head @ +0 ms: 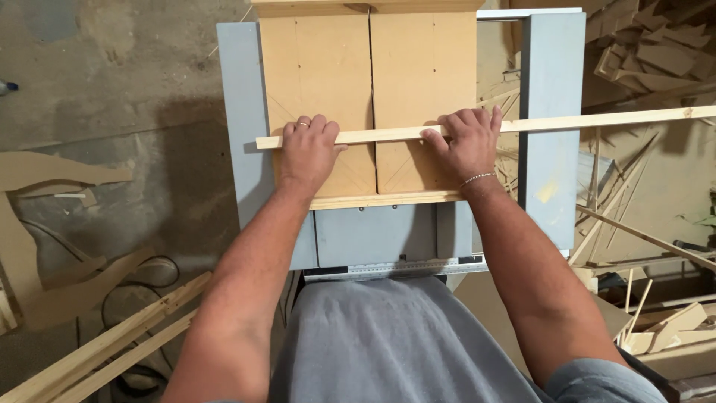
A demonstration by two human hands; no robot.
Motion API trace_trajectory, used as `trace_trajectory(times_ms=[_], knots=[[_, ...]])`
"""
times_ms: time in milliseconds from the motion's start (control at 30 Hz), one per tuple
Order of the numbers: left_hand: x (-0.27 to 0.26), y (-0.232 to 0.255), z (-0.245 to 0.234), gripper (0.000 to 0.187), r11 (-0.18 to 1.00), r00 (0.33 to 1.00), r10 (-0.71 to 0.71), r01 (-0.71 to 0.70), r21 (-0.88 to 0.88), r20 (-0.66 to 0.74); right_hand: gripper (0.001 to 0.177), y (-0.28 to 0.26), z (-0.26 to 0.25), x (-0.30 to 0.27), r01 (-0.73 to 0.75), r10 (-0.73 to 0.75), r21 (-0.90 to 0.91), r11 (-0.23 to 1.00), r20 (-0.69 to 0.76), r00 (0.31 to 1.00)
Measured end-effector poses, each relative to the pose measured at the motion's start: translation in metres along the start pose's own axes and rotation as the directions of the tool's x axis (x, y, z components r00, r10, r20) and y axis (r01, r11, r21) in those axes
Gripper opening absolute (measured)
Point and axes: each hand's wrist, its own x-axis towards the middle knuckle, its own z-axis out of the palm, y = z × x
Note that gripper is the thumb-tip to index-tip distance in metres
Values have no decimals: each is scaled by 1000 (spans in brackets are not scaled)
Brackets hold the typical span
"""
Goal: Cutting notches into wooden strips using a table saw with a crosscut sled and organizing the pieces
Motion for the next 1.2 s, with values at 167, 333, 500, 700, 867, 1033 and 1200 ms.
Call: trace_trajectory(times_ms=[167, 333, 500, 700, 867, 1033, 1200], knots=[[-1, 1, 7, 41, 1000, 1000, 3, -3, -7, -7, 38, 4, 0, -2, 5, -5, -11, 1000, 0, 1000], [-1, 1, 11, 42, 1000, 1000, 6, -6, -5, -19, 38, 7, 1, -2, 6, -6, -16, 1000, 1, 1000], [-1, 3, 10, 42, 1000, 1000, -11, 11, -7, 4, 36, 7, -1, -3, 0, 0, -19, 1000, 15, 1000], [0, 6, 6, 42, 1000, 1000, -14, 14, -11, -1, 37, 5, -4, -2, -5, 5, -16, 1000, 11, 1000], [0, 6, 5, 41, 1000, 1000, -7, 7, -5, -10, 37, 7, -3, -2, -3, 4, -20, 1000, 14, 1000], [-1, 7, 8, 43, 1000, 1000, -20, 20, -17, 12, 37, 8, -2, -3, -1, 1, -23, 1000, 17, 1000], [-1, 7, 10, 43, 1000, 1000, -21, 22, -12, 23, 43, 10, -3, -4, 19, -18, -30, 999, 21, 1000]])
